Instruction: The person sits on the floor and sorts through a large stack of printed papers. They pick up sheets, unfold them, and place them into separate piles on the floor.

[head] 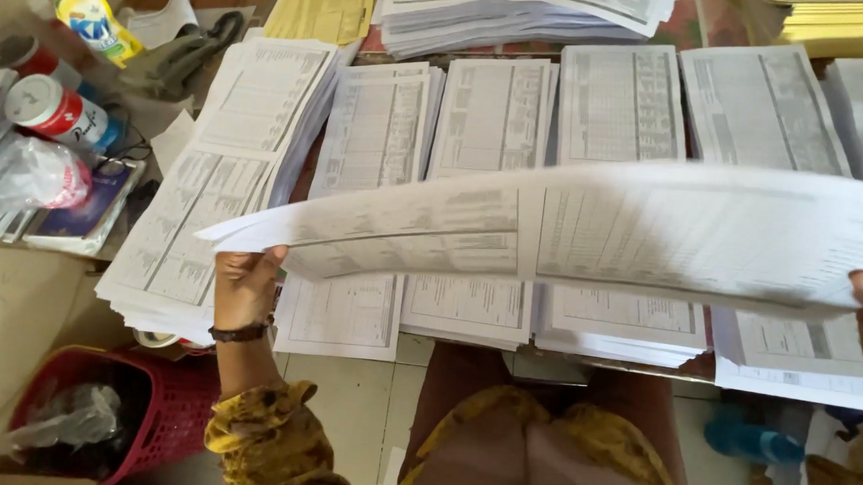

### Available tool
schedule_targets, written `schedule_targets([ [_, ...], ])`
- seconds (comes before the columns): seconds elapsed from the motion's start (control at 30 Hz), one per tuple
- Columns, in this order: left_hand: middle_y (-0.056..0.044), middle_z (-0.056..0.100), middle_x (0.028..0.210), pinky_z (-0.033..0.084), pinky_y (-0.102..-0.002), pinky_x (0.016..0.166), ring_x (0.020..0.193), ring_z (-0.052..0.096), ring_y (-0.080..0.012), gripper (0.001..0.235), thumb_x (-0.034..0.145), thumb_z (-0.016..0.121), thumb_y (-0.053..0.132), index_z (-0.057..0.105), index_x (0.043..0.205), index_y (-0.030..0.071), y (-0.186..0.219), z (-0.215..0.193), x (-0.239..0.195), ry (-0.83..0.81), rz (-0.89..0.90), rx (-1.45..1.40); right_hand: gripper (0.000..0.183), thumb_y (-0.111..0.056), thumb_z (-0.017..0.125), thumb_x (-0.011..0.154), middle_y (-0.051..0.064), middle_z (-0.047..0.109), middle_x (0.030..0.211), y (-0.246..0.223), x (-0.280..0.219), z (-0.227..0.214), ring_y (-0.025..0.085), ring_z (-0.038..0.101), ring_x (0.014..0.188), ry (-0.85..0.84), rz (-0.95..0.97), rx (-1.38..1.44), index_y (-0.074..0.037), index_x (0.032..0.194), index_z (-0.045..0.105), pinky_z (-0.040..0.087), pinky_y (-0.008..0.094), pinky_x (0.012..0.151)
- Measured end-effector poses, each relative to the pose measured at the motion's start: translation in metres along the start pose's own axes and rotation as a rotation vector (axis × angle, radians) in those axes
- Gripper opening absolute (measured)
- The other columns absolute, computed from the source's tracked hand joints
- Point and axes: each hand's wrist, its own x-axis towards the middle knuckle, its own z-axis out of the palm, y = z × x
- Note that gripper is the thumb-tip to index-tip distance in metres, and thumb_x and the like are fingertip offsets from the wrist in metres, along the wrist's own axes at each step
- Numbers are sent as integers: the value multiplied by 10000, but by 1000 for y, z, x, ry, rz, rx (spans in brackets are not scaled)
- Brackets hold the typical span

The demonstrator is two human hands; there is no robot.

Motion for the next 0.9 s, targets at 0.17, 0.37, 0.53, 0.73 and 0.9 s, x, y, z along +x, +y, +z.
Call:
schedule_targets([
  [0.17, -98, 735, 1216, 619, -460, 1016, 1229, 689, -292, 348, 903, 691, 178, 664, 1243, 110, -16, 19, -12, 90, -305, 277, 388, -229, 579, 1102, 259, 692, 1118, -33, -35, 59, 410, 716, 932, 189, -170, -426, 49, 1372, 599, 594, 480, 769],
  [0.37, -81, 781, 1061, 585, -341, 881, 971, 726, -218, 243, 956, 719, 220, 763, 1078, 14, -69, 26, -19, -27, -254, 241, 346, -393, 713, 1068, 154, 457, 494, 7, -28, 77, 206, 259, 416, 304, 372, -464, -74, 1131, 832, 189, 414, 357],
  [0.53, -98, 765, 1206, 615, -400, 901, 1072, 722, -253, 350, 895, 755, 231, 728, 1209, 79, -41, 14, 0, 34, -358, 156, 403, -301, 754, 1094, 229, 765, 1042, -77, -27, 95, 337, 685, 860, 345, 242, -449, 101, 1087, 775, 503, 444, 646],
  [0.73, -128, 746, 1225, 620, -429, 928, 1067, 723, -286, 390, 927, 690, 225, 666, 1279, 59, -45, 11, 5, -70, -689, 323, 494, -128, 618, 1043, 306, 673, 1240, -126, -18, 148, 506, 686, 989, 157, 407, -224, 19, 1496, 483, 615, 610, 741],
  [0.9, -174, 680, 1309, 548, -432, 985, 1170, 662, -309, 607, 896, 701, 404, 578, 1337, 5, -121, -9, 2, -124, -829, 579, 688, -123, 638, 1045, 343, 642, 1241, -65, -4, 144, 471, 664, 1031, 200, 466, -238, -41, 1636, 296, 550, 561, 832],
])
